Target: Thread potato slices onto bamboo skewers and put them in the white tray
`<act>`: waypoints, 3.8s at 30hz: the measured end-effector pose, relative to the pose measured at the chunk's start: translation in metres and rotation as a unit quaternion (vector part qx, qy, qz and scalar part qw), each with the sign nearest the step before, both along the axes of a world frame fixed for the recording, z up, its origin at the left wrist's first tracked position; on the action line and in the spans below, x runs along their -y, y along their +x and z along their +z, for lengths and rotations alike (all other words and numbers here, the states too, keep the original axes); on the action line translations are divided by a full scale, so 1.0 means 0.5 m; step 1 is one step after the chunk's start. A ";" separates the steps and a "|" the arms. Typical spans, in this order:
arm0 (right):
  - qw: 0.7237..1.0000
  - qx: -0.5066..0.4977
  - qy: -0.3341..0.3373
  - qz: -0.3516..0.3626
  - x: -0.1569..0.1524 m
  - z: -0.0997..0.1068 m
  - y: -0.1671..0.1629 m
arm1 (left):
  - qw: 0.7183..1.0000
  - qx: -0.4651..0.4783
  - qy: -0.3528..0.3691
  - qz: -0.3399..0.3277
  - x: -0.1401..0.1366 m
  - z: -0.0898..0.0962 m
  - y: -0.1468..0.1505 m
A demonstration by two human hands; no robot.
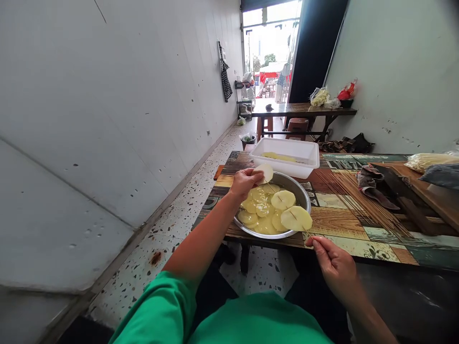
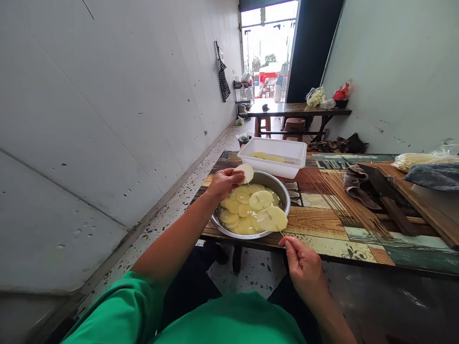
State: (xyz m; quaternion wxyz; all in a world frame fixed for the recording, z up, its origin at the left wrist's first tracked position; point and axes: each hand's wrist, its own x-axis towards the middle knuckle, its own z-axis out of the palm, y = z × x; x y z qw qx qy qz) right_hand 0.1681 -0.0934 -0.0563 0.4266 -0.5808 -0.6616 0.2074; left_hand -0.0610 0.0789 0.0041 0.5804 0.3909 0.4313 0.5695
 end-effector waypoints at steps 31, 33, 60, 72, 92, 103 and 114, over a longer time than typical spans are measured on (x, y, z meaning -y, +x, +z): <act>1.000 0.018 -0.022 -0.003 0.013 0.001 -0.015 | 0.966 -0.176 0.178 0.070 0.002 -0.045 0.025; 1.000 0.012 -0.020 0.003 0.012 -0.002 -0.019 | 0.960 -0.195 0.184 0.075 0.009 -0.041 0.029; 0.990 -0.142 -0.019 -0.004 0.010 -0.031 -0.006 | 0.996 -0.055 0.046 0.058 0.018 -0.035 0.037; 0.874 -0.414 -0.245 0.075 0.022 0.002 -0.022 | 0.942 -0.260 0.181 0.108 0.031 -0.027 0.045; 0.995 -0.042 0.074 -0.052 0.026 -0.033 -0.024 | 0.946 -0.249 0.174 0.115 0.027 -0.010 0.051; 0.848 -0.481 -0.216 0.061 0.000 -0.024 -0.004 | 0.996 0.044 -0.077 -0.022 0.014 0.037 0.015; 0.939 -0.313 -0.142 0.028 0.001 -0.050 0.006 | 0.985 0.074 -0.108 -0.113 0.020 0.030 0.016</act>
